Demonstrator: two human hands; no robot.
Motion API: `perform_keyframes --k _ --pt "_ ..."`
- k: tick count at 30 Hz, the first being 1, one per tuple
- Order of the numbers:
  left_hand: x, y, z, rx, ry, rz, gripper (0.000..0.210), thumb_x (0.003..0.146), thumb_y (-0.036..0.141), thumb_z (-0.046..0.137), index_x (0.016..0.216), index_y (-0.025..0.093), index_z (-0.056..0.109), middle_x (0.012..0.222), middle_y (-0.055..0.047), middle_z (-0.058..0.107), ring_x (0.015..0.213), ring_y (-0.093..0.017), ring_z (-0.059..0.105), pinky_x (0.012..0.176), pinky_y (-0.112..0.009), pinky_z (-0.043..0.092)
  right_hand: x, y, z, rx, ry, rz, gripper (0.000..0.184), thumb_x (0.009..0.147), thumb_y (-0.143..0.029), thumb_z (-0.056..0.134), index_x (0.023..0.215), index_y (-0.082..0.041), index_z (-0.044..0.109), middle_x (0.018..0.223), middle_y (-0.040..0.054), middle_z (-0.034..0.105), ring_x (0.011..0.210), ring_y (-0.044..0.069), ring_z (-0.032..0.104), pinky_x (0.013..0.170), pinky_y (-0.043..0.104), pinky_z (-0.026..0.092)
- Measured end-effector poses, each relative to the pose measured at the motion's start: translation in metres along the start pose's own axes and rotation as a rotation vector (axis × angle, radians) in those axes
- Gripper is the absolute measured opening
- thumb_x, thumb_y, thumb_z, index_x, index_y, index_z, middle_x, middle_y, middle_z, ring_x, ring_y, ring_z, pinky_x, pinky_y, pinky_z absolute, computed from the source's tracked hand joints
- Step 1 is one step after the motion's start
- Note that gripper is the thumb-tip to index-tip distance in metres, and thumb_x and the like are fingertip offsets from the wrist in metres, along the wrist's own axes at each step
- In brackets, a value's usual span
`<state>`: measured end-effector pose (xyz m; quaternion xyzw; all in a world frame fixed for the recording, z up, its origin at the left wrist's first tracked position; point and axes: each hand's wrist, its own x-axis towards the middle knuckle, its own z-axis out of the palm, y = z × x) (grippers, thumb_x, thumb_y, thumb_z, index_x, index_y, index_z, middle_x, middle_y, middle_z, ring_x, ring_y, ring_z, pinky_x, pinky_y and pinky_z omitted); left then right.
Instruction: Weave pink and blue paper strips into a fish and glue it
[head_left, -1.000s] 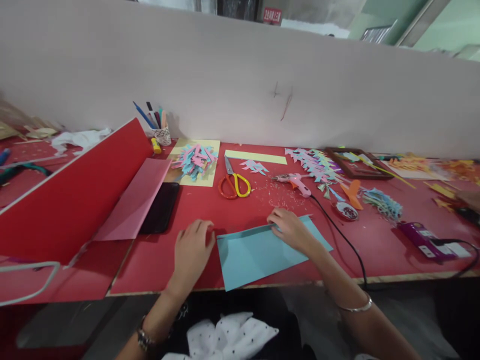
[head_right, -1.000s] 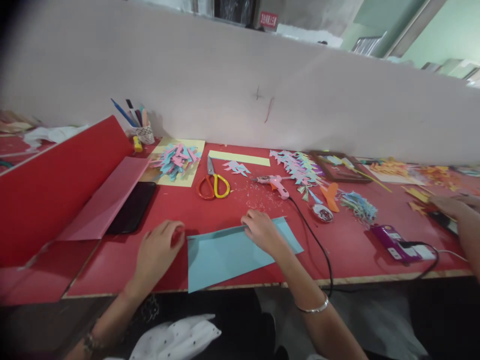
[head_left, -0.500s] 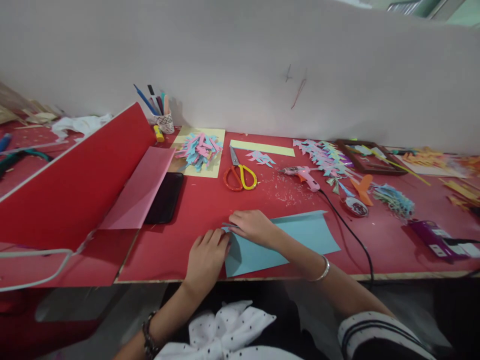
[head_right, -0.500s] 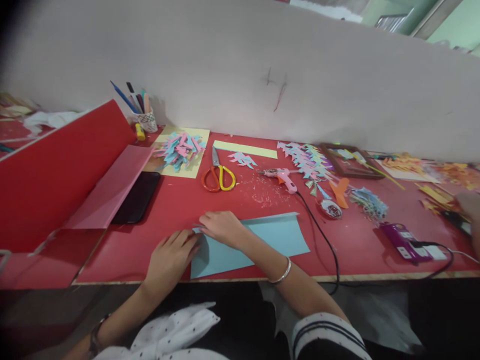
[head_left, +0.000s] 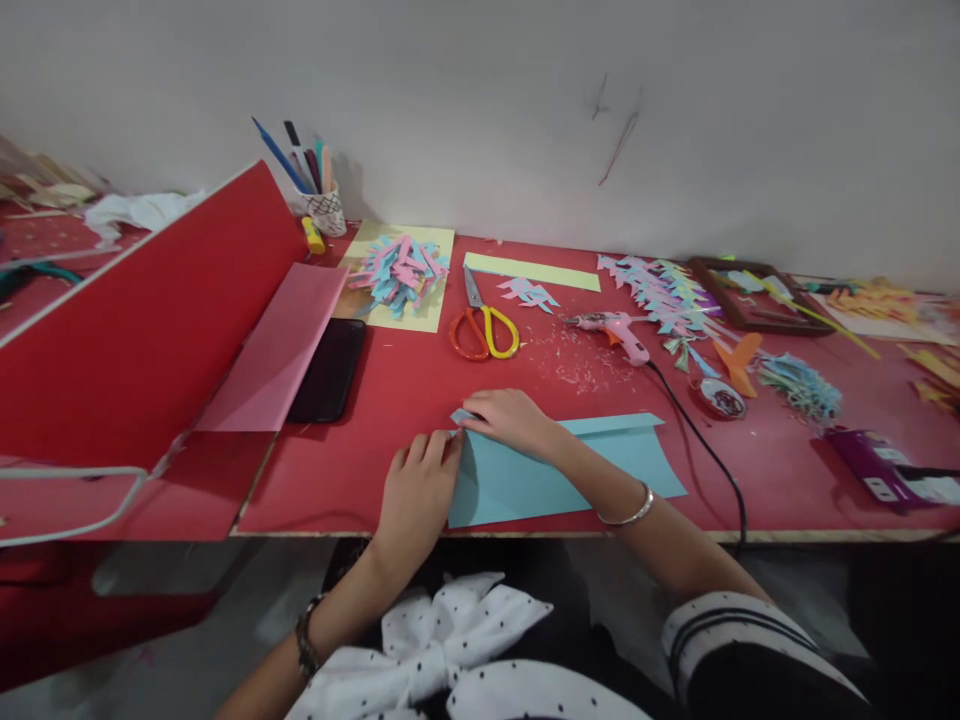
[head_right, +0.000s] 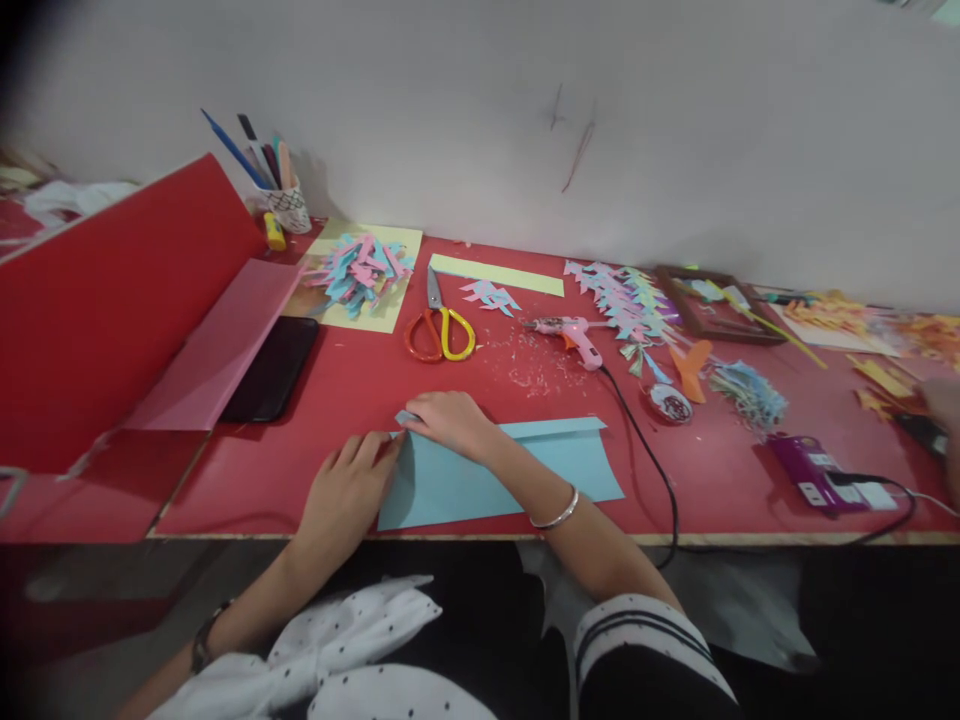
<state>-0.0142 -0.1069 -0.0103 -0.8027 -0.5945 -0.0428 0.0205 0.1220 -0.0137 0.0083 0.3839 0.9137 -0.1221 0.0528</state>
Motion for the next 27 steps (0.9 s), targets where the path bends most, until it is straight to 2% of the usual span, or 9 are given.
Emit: perform_keyframes --k 6,13,18,27 --pt "0.002 0.001 -0.002 0.015 -0.023 0.013 0.040 0.081 0.007 0.045 0.117 0.022 0.053 0.094 -0.008 0.058 0.082 -0.020 0.053 0.066 -0.031 0.045 0.001 0.010 -0.001 -0.004 0.055 0.051 0.023 0.089 -0.031 0.041 0.084 -0.015 0.057 0.085 0.0057 0.061 0.076 0.015 0.054 0.052 0.025 0.018" --pt "0.002 0.004 -0.004 0.059 -0.044 0.045 0.042 0.081 0.006 0.041 0.117 0.023 0.053 0.097 -0.009 0.058 0.084 -0.020 0.054 0.067 -0.031 0.046 -0.019 0.005 -0.003 0.110 0.164 0.092 0.036 0.078 -0.051 0.051 0.082 -0.016 0.052 0.076 0.0025 0.057 0.064 0.013 0.046 0.054 0.023 0.022" --pt "0.003 0.003 -0.005 0.061 -0.086 0.037 0.045 0.083 0.006 0.038 0.122 0.024 0.048 0.097 -0.009 0.058 0.084 -0.020 0.053 0.068 -0.031 0.047 -0.034 0.002 0.004 0.012 0.080 0.126 0.026 0.089 -0.033 0.041 0.079 -0.015 0.056 0.080 0.0052 0.057 0.072 0.015 0.050 0.057 0.024 0.024" --pt "0.001 0.001 -0.006 0.069 -0.061 0.072 0.043 0.083 0.006 0.036 0.121 0.022 0.050 0.097 -0.010 0.057 0.086 -0.021 0.053 0.068 -0.032 0.047 -0.030 0.013 0.007 0.060 0.059 0.148 0.030 0.089 -0.036 0.041 0.073 -0.016 0.056 0.075 0.0025 0.056 0.070 0.013 0.050 0.053 0.022 0.021"
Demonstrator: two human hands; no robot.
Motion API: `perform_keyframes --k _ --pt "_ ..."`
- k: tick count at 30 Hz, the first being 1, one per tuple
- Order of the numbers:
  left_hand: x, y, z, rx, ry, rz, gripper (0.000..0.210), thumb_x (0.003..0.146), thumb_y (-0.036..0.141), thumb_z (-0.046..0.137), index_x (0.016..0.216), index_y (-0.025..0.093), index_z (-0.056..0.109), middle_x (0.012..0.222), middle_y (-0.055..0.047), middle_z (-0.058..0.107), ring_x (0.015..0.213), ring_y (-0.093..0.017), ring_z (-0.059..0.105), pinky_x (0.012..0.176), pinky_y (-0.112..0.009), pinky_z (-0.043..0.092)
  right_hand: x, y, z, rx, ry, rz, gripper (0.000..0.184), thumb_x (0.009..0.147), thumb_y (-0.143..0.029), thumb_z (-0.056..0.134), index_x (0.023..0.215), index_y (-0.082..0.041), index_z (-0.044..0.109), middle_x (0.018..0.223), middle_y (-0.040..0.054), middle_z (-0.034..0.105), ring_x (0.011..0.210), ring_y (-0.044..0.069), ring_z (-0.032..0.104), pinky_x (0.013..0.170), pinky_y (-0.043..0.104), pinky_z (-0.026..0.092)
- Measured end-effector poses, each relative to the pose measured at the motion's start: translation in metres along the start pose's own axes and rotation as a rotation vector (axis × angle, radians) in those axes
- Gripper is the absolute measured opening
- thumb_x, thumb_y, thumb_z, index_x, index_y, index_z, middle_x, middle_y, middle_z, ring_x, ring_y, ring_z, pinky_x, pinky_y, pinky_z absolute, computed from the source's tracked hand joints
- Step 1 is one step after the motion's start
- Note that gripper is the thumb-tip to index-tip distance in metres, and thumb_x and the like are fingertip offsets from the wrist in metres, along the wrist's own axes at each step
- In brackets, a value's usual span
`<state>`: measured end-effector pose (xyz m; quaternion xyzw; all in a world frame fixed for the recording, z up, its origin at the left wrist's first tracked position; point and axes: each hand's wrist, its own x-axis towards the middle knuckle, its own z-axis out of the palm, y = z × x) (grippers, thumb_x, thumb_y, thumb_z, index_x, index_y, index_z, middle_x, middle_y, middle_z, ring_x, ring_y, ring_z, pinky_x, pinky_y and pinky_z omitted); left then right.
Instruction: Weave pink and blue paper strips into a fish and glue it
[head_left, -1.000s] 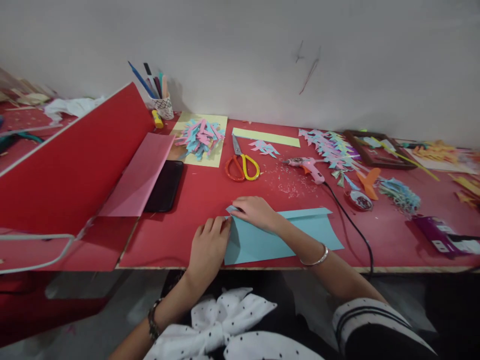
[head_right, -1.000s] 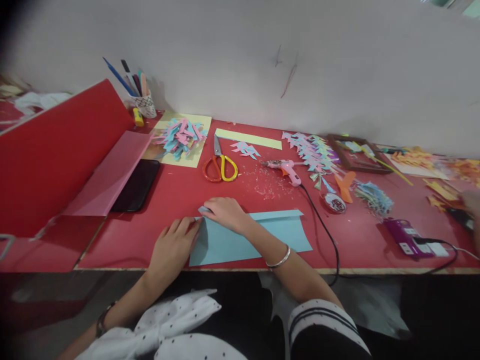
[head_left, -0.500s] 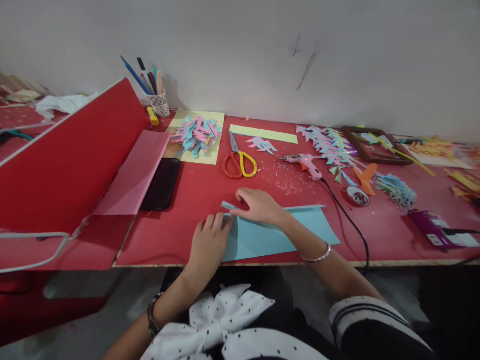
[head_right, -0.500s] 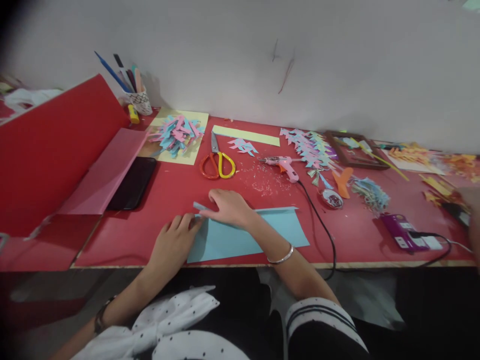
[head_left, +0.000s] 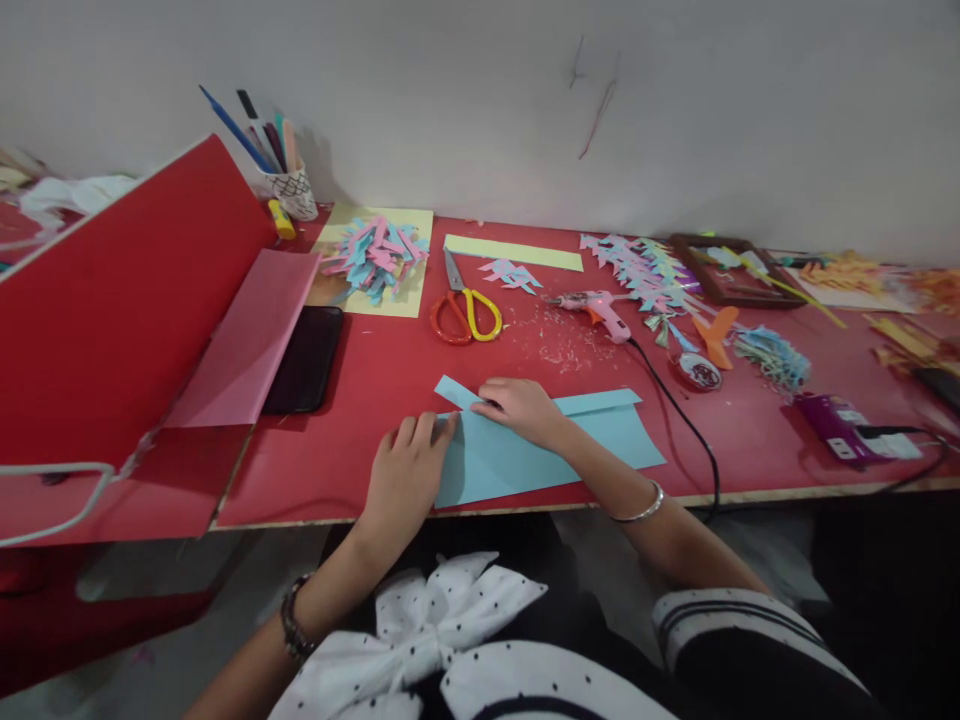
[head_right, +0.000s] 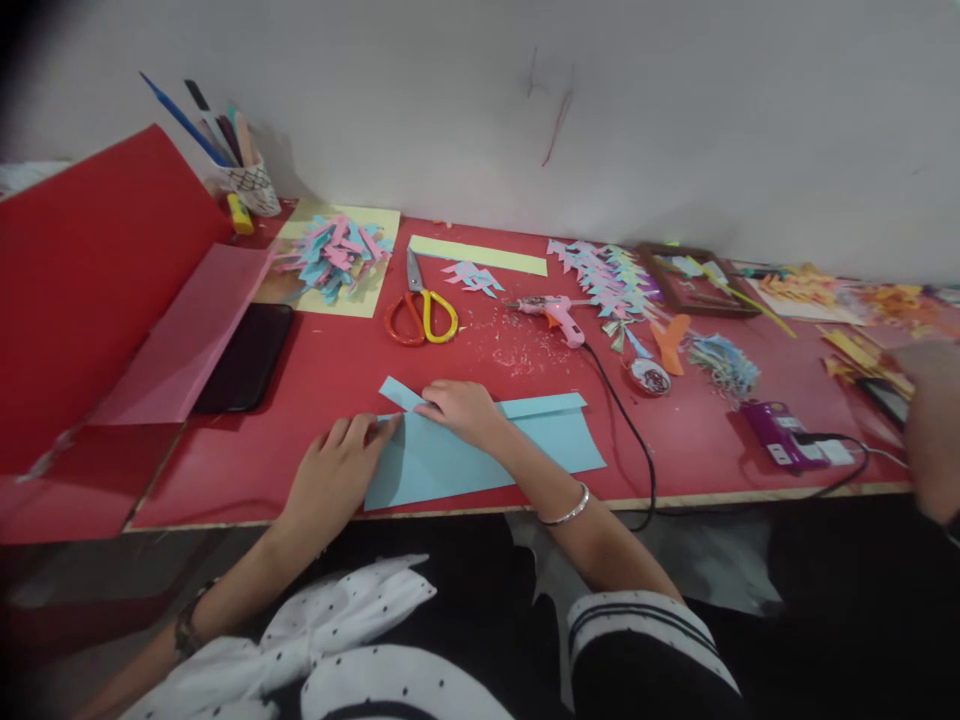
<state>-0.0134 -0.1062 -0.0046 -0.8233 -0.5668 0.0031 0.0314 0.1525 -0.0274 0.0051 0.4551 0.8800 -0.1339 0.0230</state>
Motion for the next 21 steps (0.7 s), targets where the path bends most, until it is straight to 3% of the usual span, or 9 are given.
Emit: perform_keyframes --k 10,15,21 --pt "-0.001 -0.001 0.000 0.007 0.050 0.022 0.043 0.083 0.006 0.036 0.120 0.021 0.052 0.097 -0.010 0.060 0.085 -0.022 0.055 0.067 -0.033 0.049 0.009 0.021 -0.001 0.069 0.115 0.087 0.024 0.086 -0.030 0.045 0.066 -0.016 0.050 0.068 0.0005 0.051 0.061 0.011 0.043 0.052 0.022 0.019" --pt "-0.005 -0.012 -0.001 -0.001 0.092 0.028 0.041 0.082 0.005 0.037 0.116 0.020 0.055 0.098 -0.010 0.062 0.085 -0.022 0.058 0.068 -0.034 0.050 -0.010 0.017 -0.001 0.157 0.194 -0.029 0.021 0.081 -0.037 0.051 0.078 -0.016 0.049 0.075 0.0010 0.051 0.065 0.012 0.044 0.057 0.022 0.027" --pt "-0.009 -0.018 -0.003 0.005 0.180 0.048 0.039 0.082 0.004 0.036 0.113 0.014 0.057 0.100 -0.012 0.063 0.090 -0.024 0.058 0.071 -0.037 0.050 -0.025 0.004 0.009 -0.002 0.149 -0.085 0.017 0.087 -0.027 0.043 0.076 -0.016 0.051 0.078 0.0043 0.053 0.072 0.014 0.047 0.061 0.023 0.029"
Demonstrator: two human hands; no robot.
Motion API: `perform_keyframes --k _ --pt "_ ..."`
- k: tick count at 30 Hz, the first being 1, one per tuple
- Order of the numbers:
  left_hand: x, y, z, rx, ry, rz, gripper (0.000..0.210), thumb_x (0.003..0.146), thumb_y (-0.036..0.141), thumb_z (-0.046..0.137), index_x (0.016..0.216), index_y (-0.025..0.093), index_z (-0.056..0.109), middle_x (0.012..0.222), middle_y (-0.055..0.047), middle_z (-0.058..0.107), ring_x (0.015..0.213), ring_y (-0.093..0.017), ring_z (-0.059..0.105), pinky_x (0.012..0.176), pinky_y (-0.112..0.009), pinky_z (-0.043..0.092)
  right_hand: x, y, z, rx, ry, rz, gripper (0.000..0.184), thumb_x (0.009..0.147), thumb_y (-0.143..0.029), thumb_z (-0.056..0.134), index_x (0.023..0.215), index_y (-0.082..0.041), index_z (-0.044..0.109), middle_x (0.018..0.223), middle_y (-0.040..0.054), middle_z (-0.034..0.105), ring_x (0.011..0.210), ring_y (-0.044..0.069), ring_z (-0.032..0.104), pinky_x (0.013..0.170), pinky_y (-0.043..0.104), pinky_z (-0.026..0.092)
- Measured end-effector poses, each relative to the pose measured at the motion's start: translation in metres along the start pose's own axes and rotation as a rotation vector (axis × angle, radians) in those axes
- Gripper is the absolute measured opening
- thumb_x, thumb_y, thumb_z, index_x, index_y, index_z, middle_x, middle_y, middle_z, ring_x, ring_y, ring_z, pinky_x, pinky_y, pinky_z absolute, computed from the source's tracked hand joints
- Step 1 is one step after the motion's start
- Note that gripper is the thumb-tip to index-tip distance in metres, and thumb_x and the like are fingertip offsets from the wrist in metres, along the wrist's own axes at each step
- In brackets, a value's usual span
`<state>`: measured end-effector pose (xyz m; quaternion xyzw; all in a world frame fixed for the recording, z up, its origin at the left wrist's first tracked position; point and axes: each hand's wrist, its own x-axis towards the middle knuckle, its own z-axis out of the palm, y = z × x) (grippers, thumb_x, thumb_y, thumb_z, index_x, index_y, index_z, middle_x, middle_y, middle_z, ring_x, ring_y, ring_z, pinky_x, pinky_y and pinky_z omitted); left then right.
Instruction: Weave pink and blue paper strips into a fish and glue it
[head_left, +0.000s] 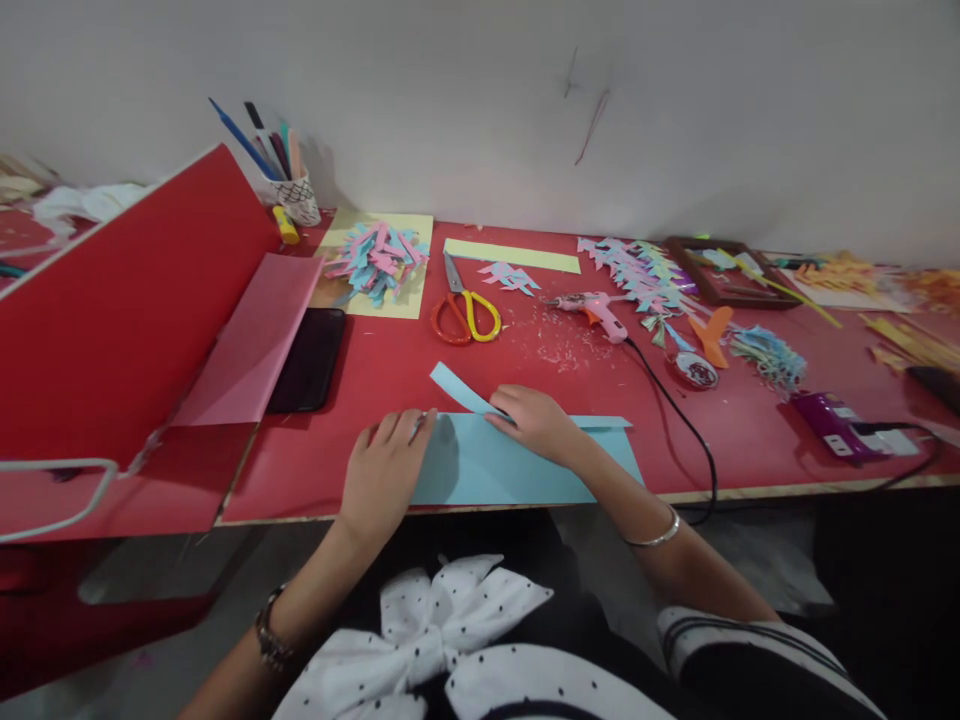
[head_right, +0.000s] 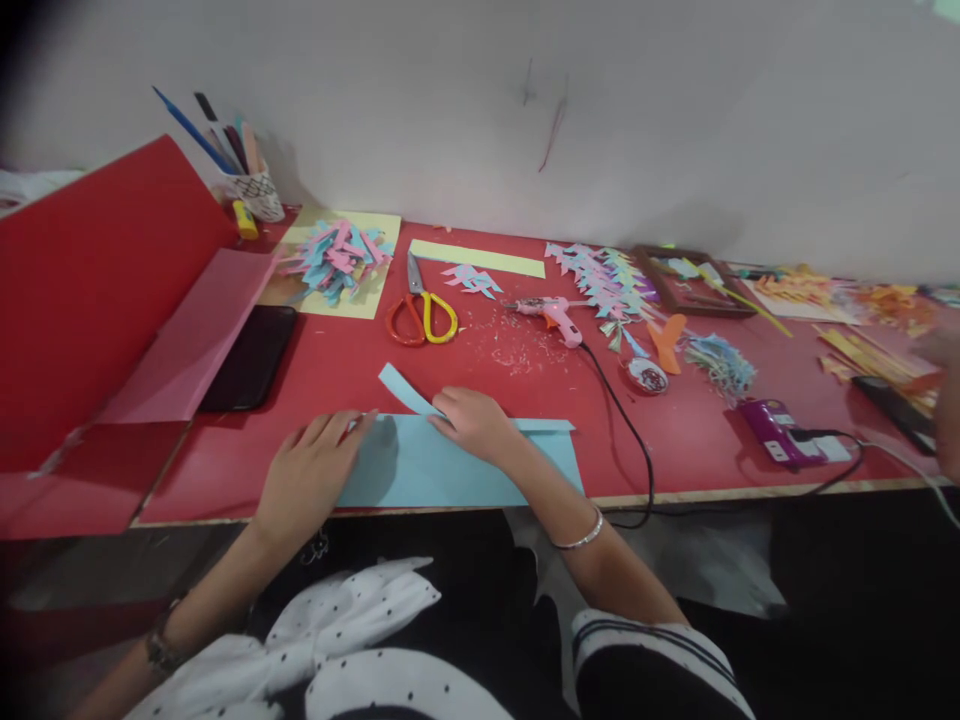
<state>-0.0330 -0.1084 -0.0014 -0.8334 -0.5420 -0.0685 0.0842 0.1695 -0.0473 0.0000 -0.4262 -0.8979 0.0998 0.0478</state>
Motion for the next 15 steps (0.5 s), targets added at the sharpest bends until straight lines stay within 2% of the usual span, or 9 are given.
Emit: perform_keyframes --k 5,10,15 --pt "0.002 0.014 0.012 -0.147 0.019 0.191 0.034 0.087 0.015 0.037 0.117 0.014 0.053 0.111 -0.009 0.061 0.101 -0.021 0.055 0.082 -0.033 0.047 0.002 -0.006 0.002 -0.046 -0.015 0.001 0.024 0.088 -0.033 0.042 0.075 -0.016 0.053 0.074 0.0032 0.055 0.069 0.013 0.048 0.057 0.023 0.026" --pt "0.000 0.011 0.025 -0.250 -0.005 0.234 0.041 0.090 0.034 0.033 0.125 0.016 0.045 0.120 -0.009 0.056 0.111 -0.021 0.049 0.091 -0.034 0.042 0.003 -0.005 0.003 -0.027 -0.024 0.030 0.024 0.089 -0.029 0.042 0.073 -0.016 0.054 0.072 0.0021 0.054 0.067 0.012 0.048 0.054 0.023 0.024" --pt "-0.006 0.006 0.029 -0.259 -0.003 0.268 0.048 0.091 0.041 0.025 0.130 0.016 0.038 0.130 -0.008 0.049 0.117 -0.020 0.044 0.098 -0.036 0.035 0.002 -0.004 0.009 0.031 0.064 0.040 0.022 0.086 -0.028 0.046 0.068 -0.016 0.051 0.069 -0.0001 0.050 0.064 0.010 0.045 0.055 0.022 0.025"
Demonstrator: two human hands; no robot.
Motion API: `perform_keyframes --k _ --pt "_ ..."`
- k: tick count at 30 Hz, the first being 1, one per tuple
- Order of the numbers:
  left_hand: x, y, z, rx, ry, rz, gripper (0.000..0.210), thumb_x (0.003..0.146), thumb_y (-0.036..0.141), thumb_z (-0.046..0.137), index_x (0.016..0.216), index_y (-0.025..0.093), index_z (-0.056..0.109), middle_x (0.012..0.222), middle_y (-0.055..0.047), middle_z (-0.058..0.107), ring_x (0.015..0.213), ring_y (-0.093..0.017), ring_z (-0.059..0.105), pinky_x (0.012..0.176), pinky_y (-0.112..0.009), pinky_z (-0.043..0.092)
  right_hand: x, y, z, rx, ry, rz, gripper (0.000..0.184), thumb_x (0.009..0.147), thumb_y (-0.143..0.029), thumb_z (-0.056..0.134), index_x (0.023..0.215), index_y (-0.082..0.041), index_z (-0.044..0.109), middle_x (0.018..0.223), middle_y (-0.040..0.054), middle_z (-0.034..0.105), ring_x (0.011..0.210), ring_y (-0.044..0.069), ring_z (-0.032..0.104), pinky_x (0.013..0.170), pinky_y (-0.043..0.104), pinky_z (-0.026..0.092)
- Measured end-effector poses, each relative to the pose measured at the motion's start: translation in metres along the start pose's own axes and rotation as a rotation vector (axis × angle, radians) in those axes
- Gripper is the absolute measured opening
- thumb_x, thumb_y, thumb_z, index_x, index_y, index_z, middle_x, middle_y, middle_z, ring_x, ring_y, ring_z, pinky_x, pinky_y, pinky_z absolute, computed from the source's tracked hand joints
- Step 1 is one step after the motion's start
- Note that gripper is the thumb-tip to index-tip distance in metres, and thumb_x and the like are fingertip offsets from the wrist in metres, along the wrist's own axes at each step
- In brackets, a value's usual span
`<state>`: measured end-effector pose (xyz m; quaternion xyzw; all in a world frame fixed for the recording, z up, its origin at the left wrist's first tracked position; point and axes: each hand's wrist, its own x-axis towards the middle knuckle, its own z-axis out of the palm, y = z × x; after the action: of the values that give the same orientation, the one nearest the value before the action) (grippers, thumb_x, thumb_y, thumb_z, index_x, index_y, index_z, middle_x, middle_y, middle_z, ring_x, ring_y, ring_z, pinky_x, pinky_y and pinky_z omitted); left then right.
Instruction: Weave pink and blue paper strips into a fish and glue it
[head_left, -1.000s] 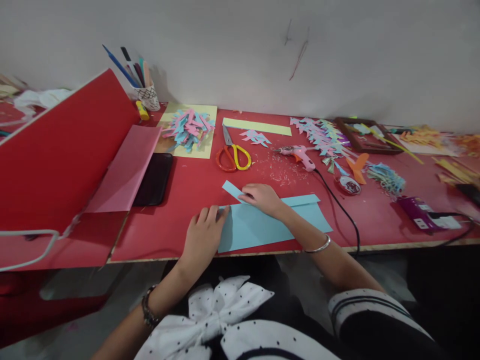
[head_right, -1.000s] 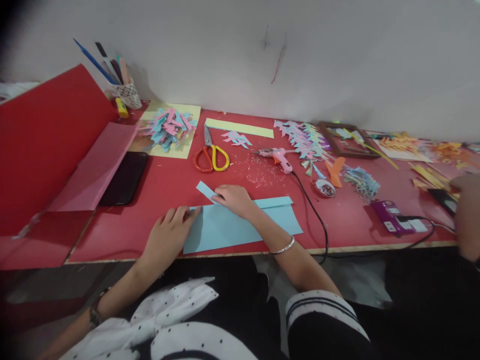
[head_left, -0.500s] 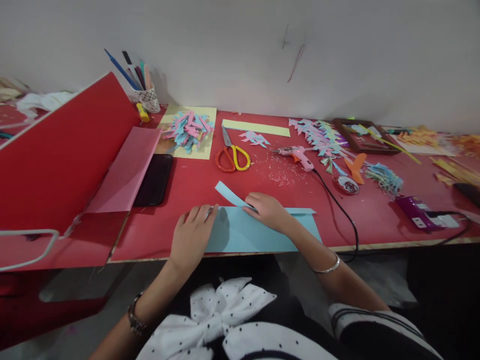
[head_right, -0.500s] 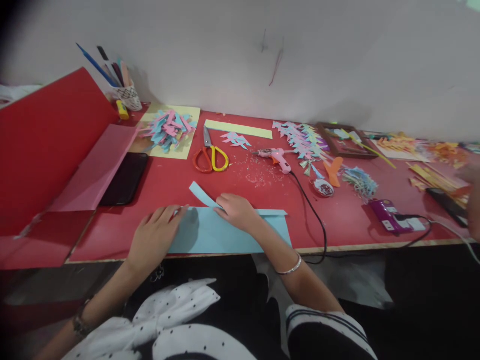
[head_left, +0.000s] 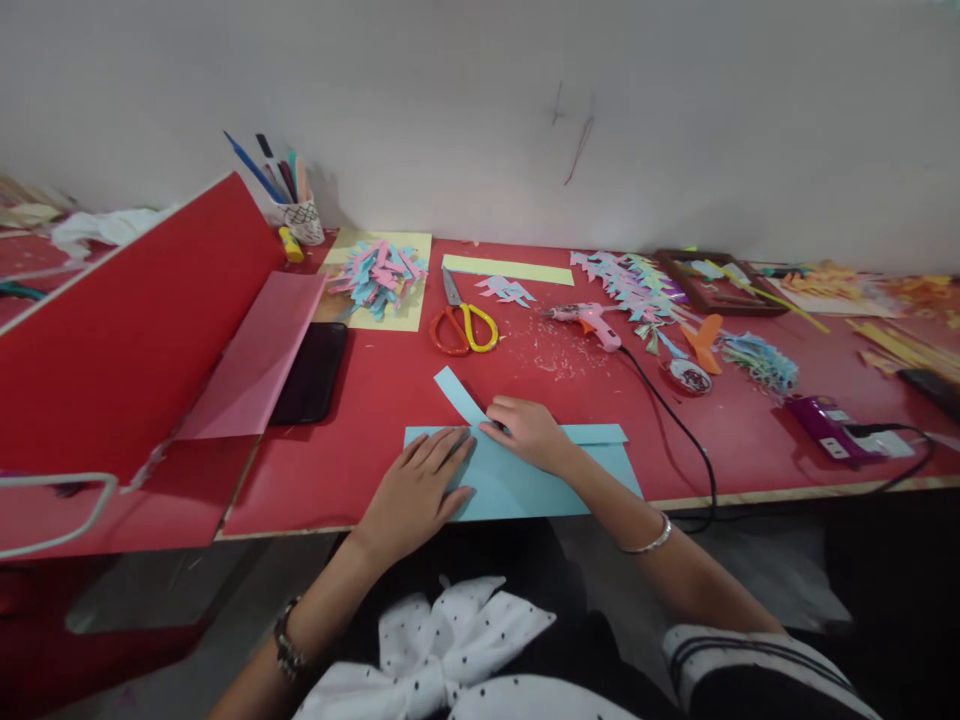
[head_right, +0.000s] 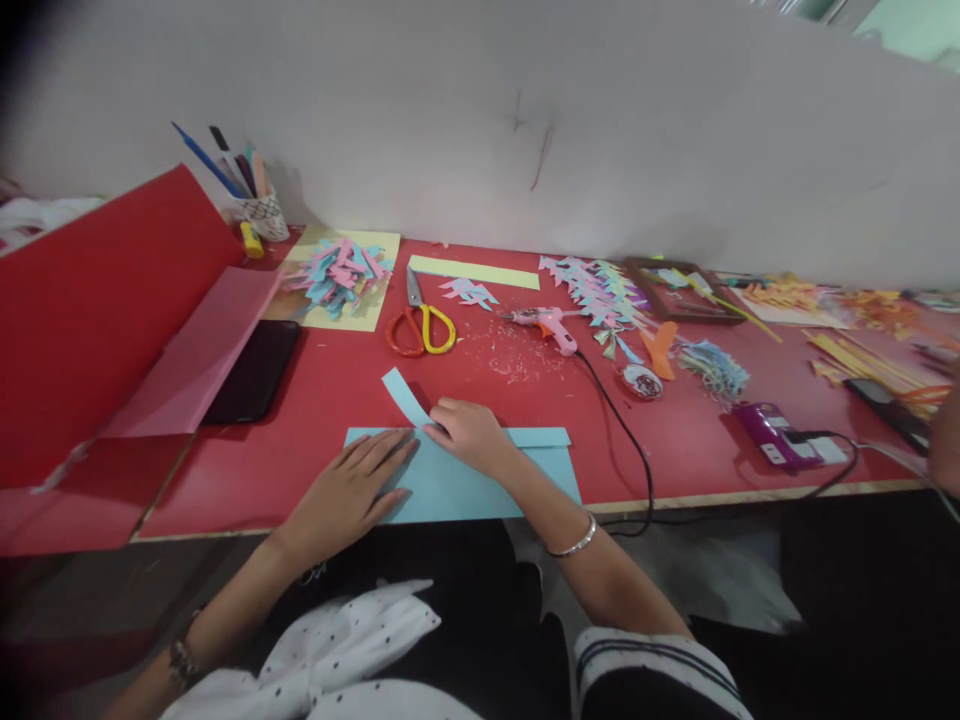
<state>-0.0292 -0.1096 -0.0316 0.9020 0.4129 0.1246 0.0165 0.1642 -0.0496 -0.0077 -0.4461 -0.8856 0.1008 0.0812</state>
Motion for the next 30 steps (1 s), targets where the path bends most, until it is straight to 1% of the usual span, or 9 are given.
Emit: perform_keyframes --k 2,5,10,19,30 --pt "-0.0004 0.0000 0.0003 -0.001 0.010 0.003 0.050 0.090 0.044 0.027 0.130 0.017 0.038 0.130 -0.007 0.049 0.118 -0.020 0.044 0.098 -0.035 0.034 -0.0011 -0.0005 0.0006 0.020 0.028 -0.013 0.022 0.083 -0.030 0.049 0.066 -0.017 0.049 0.067 -0.0009 0.049 0.063 0.010 0.044 0.055 0.022 0.025" --pt "0.0005 0.0007 -0.0009 -0.001 0.021 0.000 0.054 0.086 0.049 0.034 0.129 0.017 0.040 0.128 -0.008 0.051 0.115 -0.021 0.046 0.097 -0.036 0.036 -0.0023 -0.0022 0.0002 0.025 0.048 -0.034 0.021 0.079 -0.032 0.054 0.065 -0.017 0.047 0.066 -0.0015 0.048 0.062 0.010 0.043 0.054 0.022 0.024" --pt "0.0016 0.0014 -0.0034 0.005 0.035 -0.012 0.055 0.081 0.049 0.044 0.125 0.017 0.045 0.124 -0.009 0.054 0.110 -0.023 0.050 0.093 -0.036 0.039 -0.0027 -0.0028 0.0001 0.011 0.058 -0.042 0.018 0.080 -0.029 0.052 0.067 -0.018 0.048 0.068 -0.0013 0.049 0.062 0.011 0.043 0.055 0.022 0.025" --pt "-0.0014 -0.0017 0.0038 -0.016 0.111 -0.001 0.051 0.080 0.047 0.047 0.123 0.018 0.047 0.121 -0.009 0.055 0.107 -0.023 0.051 0.090 -0.037 0.043 -0.0029 -0.0008 0.0018 -0.029 0.083 -0.085 0.017 0.081 -0.026 0.049 0.067 -0.017 0.049 0.070 -0.0002 0.051 0.064 0.010 0.044 0.054 0.022 0.024" --pt "-0.0020 0.0006 0.0012 -0.039 0.110 -0.028 0.048 0.082 0.047 0.044 0.119 0.018 0.050 0.119 -0.009 0.056 0.107 -0.023 0.052 0.089 -0.037 0.044 -0.0034 -0.0023 0.0002 -0.028 0.088 -0.079 0.019 0.082 -0.028 0.049 0.067 -0.017 0.049 0.070 -0.0005 0.051 0.064 0.010 0.044 0.054 0.023 0.022"
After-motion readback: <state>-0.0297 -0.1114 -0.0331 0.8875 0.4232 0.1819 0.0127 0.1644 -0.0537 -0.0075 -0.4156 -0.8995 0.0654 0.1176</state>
